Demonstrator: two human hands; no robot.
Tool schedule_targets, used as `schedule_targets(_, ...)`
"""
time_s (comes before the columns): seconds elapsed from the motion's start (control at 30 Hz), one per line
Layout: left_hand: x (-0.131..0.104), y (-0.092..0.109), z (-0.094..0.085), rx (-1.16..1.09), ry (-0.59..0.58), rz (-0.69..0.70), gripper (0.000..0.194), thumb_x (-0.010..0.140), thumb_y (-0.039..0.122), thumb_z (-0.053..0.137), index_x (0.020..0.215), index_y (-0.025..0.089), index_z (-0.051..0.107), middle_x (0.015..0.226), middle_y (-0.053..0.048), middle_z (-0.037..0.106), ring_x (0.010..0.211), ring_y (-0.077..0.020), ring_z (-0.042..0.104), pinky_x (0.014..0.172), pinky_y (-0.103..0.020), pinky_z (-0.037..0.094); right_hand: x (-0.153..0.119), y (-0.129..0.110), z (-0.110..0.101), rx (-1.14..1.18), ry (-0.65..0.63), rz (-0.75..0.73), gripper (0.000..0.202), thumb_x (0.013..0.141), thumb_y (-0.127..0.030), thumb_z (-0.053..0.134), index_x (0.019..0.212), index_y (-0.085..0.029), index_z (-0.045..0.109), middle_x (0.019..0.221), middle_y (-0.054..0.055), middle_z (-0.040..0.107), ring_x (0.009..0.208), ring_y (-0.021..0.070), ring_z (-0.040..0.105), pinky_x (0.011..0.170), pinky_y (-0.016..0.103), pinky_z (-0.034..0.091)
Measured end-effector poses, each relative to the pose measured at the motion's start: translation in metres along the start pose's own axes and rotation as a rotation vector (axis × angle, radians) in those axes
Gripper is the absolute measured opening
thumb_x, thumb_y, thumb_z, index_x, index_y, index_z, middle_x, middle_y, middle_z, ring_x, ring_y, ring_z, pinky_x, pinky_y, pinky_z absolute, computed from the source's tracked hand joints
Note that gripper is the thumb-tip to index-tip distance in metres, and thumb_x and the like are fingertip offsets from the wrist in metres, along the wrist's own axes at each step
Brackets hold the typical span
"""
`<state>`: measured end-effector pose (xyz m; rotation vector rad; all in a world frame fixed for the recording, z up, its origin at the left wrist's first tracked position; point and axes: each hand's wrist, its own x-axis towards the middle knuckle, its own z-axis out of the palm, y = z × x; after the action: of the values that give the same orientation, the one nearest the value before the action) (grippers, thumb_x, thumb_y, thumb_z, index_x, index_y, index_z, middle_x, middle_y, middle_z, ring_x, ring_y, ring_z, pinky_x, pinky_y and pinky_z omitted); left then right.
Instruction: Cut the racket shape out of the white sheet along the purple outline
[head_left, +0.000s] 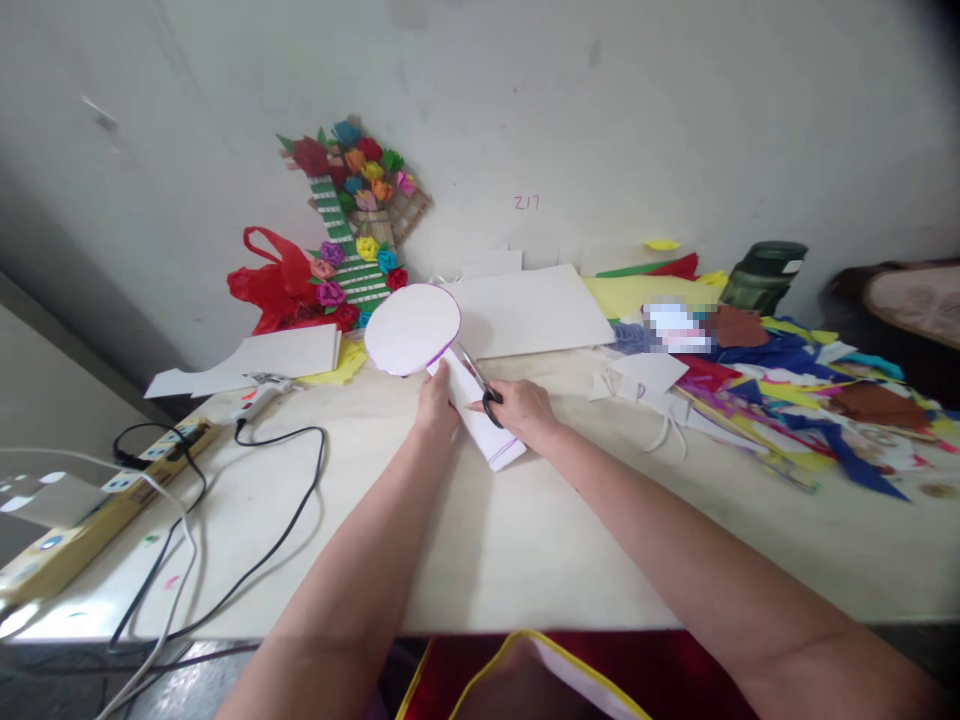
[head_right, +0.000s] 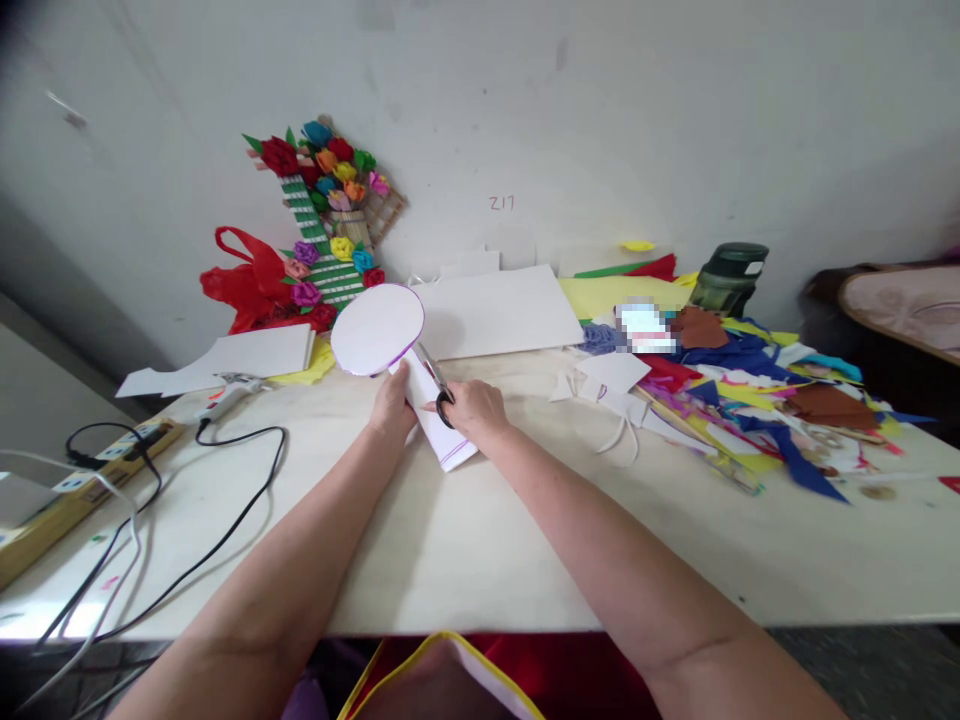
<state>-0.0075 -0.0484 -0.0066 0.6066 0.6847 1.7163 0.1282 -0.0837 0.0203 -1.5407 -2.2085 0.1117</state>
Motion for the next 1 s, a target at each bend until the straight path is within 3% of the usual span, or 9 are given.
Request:
schedule_targets(0.13, 0.0, 0.003, -0.001, 0.023, 0.005, 0.017, 0.03, 0.072, 0.03, 0.062, 0.094, 0.011, 0.053, 0.078, -0.012, 0.067, 0.075, -0.0227, 0.065, 0.074, -0.036, 0.05, 0.007, 0.017, -0.002, 0.106, 0.109, 0.193, 0.046, 0.07, -0.058, 0.051, 0.101, -0.025, 0.061, 0.084, 0.005, 0.068, 0.081, 0.0202, 0.061, 0.062, 0.026, 0.038)
schedule_targets(0.2, -0.001, 0.005, -0.001, 0.047, 0.021, 0.022, 0.031, 0.072, 0.031, 0.061, 0.094, 0.011, 0.053, 0.078, -0.012, 0.067, 0.074, -0.0226, 0.065, 0.074, -0.037, 0.05, 0.011, 0.027, -0.003, 0.137, 0.102, 0.262, 0.045, 0.067, -0.056, 0.055, 0.097, -0.025, 0.063, 0.084, 0.004, 0.068, 0.079, 0.0195, 0.061, 0.061, 0.026, 0.038)
schedule_targets(0.3, -0.002, 0.007, 0.0, 0.077, 0.031, 0.03, 0.029, 0.073, 0.033, 0.06, 0.093, 0.012, 0.053, 0.077, -0.011, 0.067, 0.074, -0.0225, 0.065, 0.074, -0.036, 0.05, 0.014, 0.037, -0.005, 0.159, 0.065, 0.25, 0.037, 0.064, -0.052, 0.058, 0.089, -0.026, 0.066, 0.083, 0.001, 0.069, 0.077, 0.0181, 0.061, 0.059, 0.024, 0.038)
schedule_targets(0.6, -0.001, 0.01, 0.0, 0.036, 0.054, -0.075, 0.042, 0.077, 0.043, 0.054, 0.107, 0.015, 0.046, 0.073, -0.008, 0.066, 0.069, -0.0211, 0.065, 0.068, -0.034, 0.05, 0.013, 0.039, -0.004, -0.019, 0.029, 0.241, 0.033, 0.069, -0.043, 0.053, 0.094, -0.026, 0.067, 0.091, 0.005, 0.068, 0.084, 0.0213, 0.061, 0.064, 0.028, 0.041)
schedule_targets(0.77, -0.003, 0.012, 0.003, 0.091, 0.037, -0.026, 0.04, 0.078, 0.043, 0.053, 0.105, 0.014, 0.049, 0.072, -0.008, 0.065, 0.061, -0.0184, 0.063, 0.059, -0.03, 0.049, 0.012, 0.038, -0.005, -0.027, 0.01, 0.222, 0.032, 0.072, -0.042, 0.049, 0.093, -0.026, 0.067, 0.092, 0.006, 0.068, 0.085, 0.022, 0.061, 0.066, 0.029, 0.042)
schedule_targets(0.93, -0.004, 0.014, 0.005, 0.176, 0.136, -0.028, 0.036, 0.083, 0.045, 0.045, 0.098, 0.014, 0.052, 0.056, -0.002, 0.058, 0.042, -0.0109, 0.051, 0.043, -0.022, 0.04, 0.012, 0.037, -0.003, 0.055, 0.059, 0.222, 0.028, 0.071, -0.035, 0.052, 0.092, -0.024, 0.067, 0.089, 0.006, 0.068, 0.085, 0.0228, 0.061, 0.067, 0.03, 0.043)
schedule_targets(1.0, -0.005, 0.015, 0.006, 0.169, 0.098, -0.065, 0.039, 0.083, 0.049, 0.041, 0.098, 0.015, 0.052, 0.046, 0.003, 0.048, 0.034, -0.0079, 0.042, 0.036, -0.019, 0.033, 0.012, 0.035, 0.0, 0.202, 0.086, 0.231, 0.024, 0.07, -0.031, 0.054, 0.088, -0.022, 0.066, 0.084, 0.006, 0.068, 0.08, 0.0214, 0.062, 0.064, 0.029, 0.044)
